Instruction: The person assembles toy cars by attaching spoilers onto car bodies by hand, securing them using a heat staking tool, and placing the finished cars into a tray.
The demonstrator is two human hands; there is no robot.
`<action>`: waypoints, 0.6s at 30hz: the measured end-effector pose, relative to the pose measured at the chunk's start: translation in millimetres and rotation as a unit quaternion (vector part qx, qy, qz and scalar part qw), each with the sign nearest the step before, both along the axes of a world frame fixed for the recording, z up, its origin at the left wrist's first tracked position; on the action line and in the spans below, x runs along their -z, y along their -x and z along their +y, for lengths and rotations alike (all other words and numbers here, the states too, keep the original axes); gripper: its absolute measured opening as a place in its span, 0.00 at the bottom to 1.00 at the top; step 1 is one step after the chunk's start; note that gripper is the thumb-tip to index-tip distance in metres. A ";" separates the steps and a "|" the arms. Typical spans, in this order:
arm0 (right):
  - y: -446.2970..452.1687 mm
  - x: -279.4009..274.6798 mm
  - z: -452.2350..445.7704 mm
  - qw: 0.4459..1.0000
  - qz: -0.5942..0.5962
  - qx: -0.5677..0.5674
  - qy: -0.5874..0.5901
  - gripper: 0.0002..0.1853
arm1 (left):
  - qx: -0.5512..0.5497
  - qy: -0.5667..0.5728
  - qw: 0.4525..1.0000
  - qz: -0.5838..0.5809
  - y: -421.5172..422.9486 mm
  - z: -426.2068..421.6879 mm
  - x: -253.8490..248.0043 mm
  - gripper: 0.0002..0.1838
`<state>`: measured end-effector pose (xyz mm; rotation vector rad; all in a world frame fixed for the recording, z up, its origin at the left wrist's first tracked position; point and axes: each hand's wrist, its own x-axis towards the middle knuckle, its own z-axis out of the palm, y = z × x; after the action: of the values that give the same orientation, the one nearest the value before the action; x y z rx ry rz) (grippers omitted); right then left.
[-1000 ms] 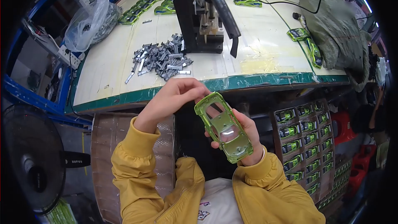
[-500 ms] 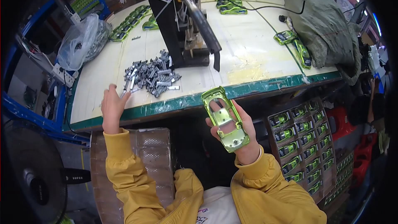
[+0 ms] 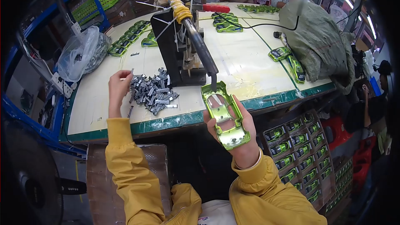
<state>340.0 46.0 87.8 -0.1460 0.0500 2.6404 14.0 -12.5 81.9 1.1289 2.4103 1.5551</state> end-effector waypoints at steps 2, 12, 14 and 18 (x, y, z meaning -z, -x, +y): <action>-0.2 -2.4 -0.8 1.000 0.000 0.001 -0.014 0.18 | 0.011 -0.040 0.999 -0.007 9.5 18.3 17.8 0.10; -5.6 -9.9 -5.6 0.999 -0.002 0.010 -0.030 0.19 | -0.080 -0.181 0.980 0.015 -1.5 20.6 29.1 0.12; -5.3 -10.6 -5.3 0.999 -0.002 0.012 -0.029 0.20 | -0.062 -0.175 0.982 0.016 11.2 20.0 37.1 0.11; -5.6 -14.0 -5.2 1.000 0.001 0.010 -0.019 0.20 | -0.046 -0.193 0.980 -0.012 13.7 24.5 42.8 0.12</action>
<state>345.6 40.8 101.7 -0.1291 0.0034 2.6194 0.3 11.9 39.1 1.0515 2.2318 2.1209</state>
